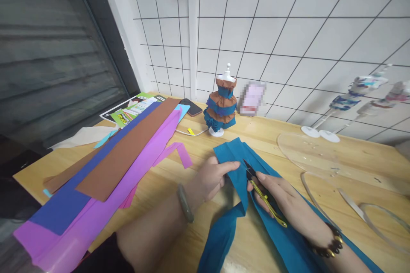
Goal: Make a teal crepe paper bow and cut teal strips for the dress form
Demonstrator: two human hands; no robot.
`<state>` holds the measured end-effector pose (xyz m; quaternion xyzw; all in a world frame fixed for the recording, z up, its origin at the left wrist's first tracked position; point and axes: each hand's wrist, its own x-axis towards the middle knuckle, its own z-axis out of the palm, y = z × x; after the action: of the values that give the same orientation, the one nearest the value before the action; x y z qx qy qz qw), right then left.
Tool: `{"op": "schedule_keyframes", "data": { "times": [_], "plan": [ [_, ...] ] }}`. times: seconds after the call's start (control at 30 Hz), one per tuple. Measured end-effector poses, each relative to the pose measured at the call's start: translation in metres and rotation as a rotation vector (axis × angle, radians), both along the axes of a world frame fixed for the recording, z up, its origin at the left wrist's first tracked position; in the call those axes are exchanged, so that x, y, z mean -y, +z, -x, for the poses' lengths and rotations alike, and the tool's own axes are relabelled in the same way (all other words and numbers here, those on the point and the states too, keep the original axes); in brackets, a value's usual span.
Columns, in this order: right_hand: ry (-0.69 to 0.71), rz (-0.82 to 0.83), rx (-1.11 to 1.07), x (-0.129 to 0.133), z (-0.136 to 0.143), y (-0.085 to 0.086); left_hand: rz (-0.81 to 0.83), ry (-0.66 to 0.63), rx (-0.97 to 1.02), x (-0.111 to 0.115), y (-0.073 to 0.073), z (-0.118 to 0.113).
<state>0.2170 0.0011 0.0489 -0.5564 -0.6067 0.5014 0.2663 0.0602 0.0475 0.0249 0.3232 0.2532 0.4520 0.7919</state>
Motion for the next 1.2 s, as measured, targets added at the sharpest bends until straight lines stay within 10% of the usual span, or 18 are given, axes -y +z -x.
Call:
{"op": "schedule_keyframes", "data": {
  "times": [1.2],
  "plan": [
    [-0.001,-0.045,0.014,-0.0003,0.0025,-0.0032,-0.010,-0.024,-0.011,0.0003,-0.0035,-0.0005]
  ]
}}
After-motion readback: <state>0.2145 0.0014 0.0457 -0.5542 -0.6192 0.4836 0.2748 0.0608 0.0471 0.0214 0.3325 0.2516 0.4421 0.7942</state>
